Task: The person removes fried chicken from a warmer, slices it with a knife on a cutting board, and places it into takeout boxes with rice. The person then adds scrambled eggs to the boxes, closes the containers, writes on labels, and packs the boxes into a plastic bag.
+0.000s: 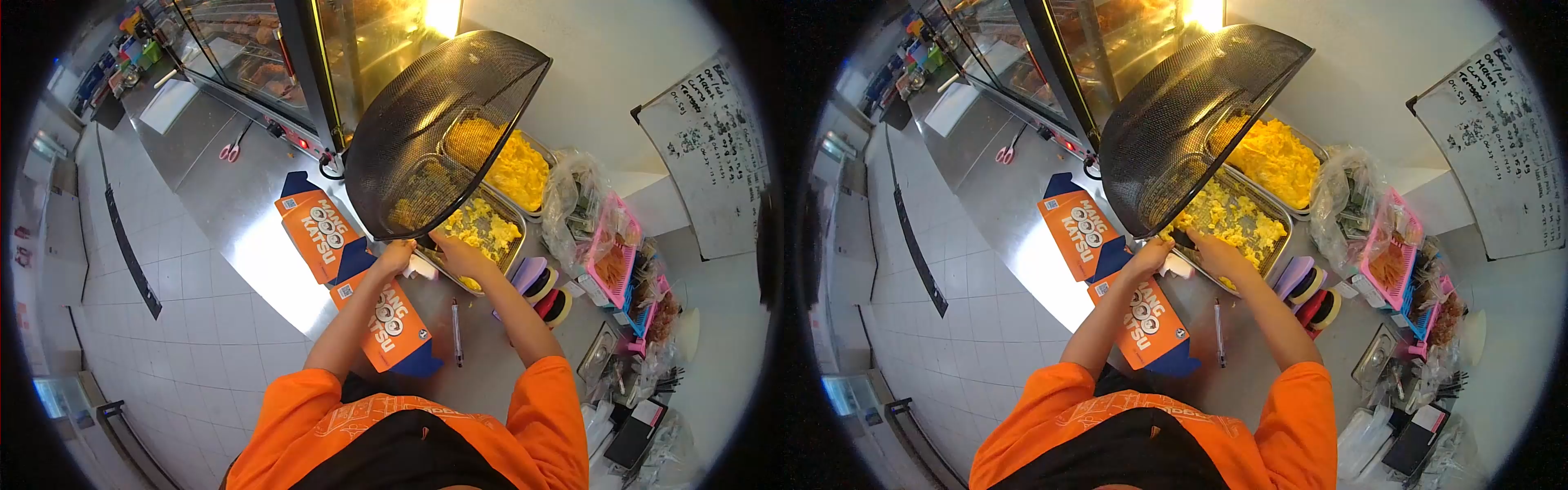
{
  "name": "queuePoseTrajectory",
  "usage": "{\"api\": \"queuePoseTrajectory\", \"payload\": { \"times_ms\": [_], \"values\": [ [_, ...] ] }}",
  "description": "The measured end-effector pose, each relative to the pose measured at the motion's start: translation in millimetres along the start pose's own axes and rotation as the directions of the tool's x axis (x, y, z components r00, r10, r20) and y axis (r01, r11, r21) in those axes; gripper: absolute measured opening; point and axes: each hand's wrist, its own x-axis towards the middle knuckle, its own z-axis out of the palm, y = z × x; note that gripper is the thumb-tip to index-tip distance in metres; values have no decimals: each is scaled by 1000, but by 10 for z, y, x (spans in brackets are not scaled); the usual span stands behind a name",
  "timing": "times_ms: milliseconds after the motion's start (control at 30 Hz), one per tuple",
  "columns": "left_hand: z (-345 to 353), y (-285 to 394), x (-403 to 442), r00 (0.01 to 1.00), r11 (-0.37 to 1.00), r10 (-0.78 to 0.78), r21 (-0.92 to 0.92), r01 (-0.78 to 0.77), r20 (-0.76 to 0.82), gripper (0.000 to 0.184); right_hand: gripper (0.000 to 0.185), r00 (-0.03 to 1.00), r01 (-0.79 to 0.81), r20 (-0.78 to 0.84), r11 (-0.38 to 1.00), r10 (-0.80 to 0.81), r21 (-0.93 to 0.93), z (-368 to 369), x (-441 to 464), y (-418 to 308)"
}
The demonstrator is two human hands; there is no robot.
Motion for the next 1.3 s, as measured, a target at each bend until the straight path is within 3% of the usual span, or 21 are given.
{"api": "queuePoseTrajectory", "payload": {
  "times_ms": [100, 200, 233, 333, 500, 600, 633, 667, 733, 767, 867, 967, 1100, 1167, 1200, 1300],
  "values": [
    [-21, 2, 7, 997, 990, -42, -134, 50, 61, 27, 58, 994, 65, 79, 992, -74, 106, -69, -34, 165],
    [-31, 94, -84, 997, 974, -46, -218, 60, 66, 31, 57, 992, 25, 115, 981, -48, 190, -107, -93, 396],
    [-38, -20, 23, 992, 971, -30, -232, 59, 124, 32, 60, 976, -120, 212, 930, 47, 347, -206, -153, 403],
    [-37, -140, 98, 983, 955, 24, -294, 30, 180, 36, 62, 907, -391, 379, 696, 182, 602, -219, -230, 569],
    [-231, 284, -535, 913, 992, -101, -25, 120, 396, 46, 11, 968, -237, 210, 208, 140, 949, -222, -506, 499],
    [-450, 415, -1203, 834, 909, 262, -415, -43, 486, 53, 8, 962, -144, 133, 26, 238, 989, -158, -662, 424],
    [-612, 398, -1425, 821, 874, 355, -470, -122, 447, 53, 8, 966, -109, 95, 45, 240, 993, -148, -719, 365],
    [-824, 333, -1598, 800, 830, 444, -521, -197, 405, 54, 9, 970, -88, 90, -22, 224, 996, -139, -783, 307],
    [-1314, 99, -1744, 626, 830, 547, -458, -318, 556, 52, 14, 979, -45, 76, -161, 191, 986, -127, -923, 181],
    [-1523, 78, -1760, 668, 935, 280, -40, -351, 689, 48, 17, 984, -80, 116, -249, 133, 965, -157, -1020, 85],
    [-1308, 139, -1593, 674, 736, 57, 425, -527, 737, 43, 18, 992, -32, 76, -391, 98, 920, -191, -1357, -412],
    [-978, 220, -1151, 661, 681, 256, 354, -641, 705, 39, 22, 996, -32, 71, -529, 53, 848, -131, -1690, -1019],
    [-693, 351, -944, 705, 685, 364, 338, -646, 609, 42, 30, 994, -108, 76, -594, -78, 797, 138, -1902, -1678],
    [-665, 70, -846, 658, 594, 508, 327, -735, 556, 47, 34, 989, -145, 90, -615, -118, 775, 331, -1893, -1863],
    [-645, -102, -848, 625, 544, 573, 324, -774, 531, 50, 34, 991, -132, 90, -560, -103, 818, 433, -1872, -1879],
    [-580, -447, -972, 658, 407, 612, 539, -737, 439, 50, 32, 998, -61, 68, -402, 2, 914, 799, -1697, -1721]
  ]
}}
